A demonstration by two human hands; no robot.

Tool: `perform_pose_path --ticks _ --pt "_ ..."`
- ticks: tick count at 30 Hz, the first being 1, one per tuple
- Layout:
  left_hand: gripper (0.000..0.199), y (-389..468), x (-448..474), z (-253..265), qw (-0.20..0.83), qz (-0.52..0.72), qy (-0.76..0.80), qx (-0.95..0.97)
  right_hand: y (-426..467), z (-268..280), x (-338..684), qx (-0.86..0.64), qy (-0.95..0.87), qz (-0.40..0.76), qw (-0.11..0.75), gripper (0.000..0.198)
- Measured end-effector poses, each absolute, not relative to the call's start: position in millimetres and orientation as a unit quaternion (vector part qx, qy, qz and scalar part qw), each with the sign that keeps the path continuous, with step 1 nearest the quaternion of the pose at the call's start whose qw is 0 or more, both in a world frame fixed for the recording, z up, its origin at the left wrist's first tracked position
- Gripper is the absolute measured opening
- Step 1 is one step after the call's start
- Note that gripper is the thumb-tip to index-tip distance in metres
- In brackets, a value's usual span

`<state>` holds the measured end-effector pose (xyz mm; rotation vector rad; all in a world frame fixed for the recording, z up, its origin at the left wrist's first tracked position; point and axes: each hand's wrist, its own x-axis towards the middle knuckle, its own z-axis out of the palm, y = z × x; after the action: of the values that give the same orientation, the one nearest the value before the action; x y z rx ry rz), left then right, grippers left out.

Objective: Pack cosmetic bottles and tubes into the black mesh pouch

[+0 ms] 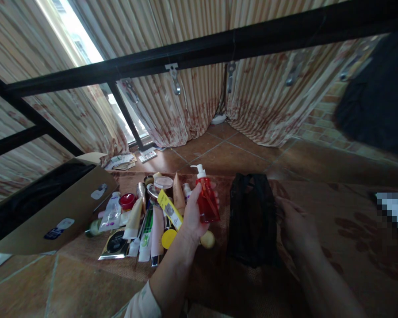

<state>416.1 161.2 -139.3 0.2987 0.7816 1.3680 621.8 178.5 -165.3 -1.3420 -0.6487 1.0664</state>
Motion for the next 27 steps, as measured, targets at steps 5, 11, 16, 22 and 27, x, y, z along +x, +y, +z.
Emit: perform_pose_path --ticks 5,11,16,22,27 --pt "0.045 162.3 417.9 -138.4 0.7 0.604 0.359 0.123 179.1 -166.5 622.5 -0.576 -0.238 0.492 0.608 0.014" --pt "0.05 163.3 415.8 -138.2 0.695 0.608 0.371 0.095 179.1 -164.9 621.6 -0.577 -0.243 0.484 0.612 0.016" --pt "0.049 163.6 415.5 -139.2 0.69 0.607 0.382 0.094 179.7 -165.8 621.3 -0.57 -0.23 0.491 0.618 0.016" --pt "0.047 163.3 415.4 -141.4 0.683 0.61 0.388 0.107 179.3 -162.2 619.9 -0.568 -0.22 0.494 0.621 0.014" --pt "0.045 163.7 415.6 -142.6 0.686 0.61 0.381 0.108 178.5 -160.4 619.2 -0.571 -0.219 0.492 0.619 0.014"
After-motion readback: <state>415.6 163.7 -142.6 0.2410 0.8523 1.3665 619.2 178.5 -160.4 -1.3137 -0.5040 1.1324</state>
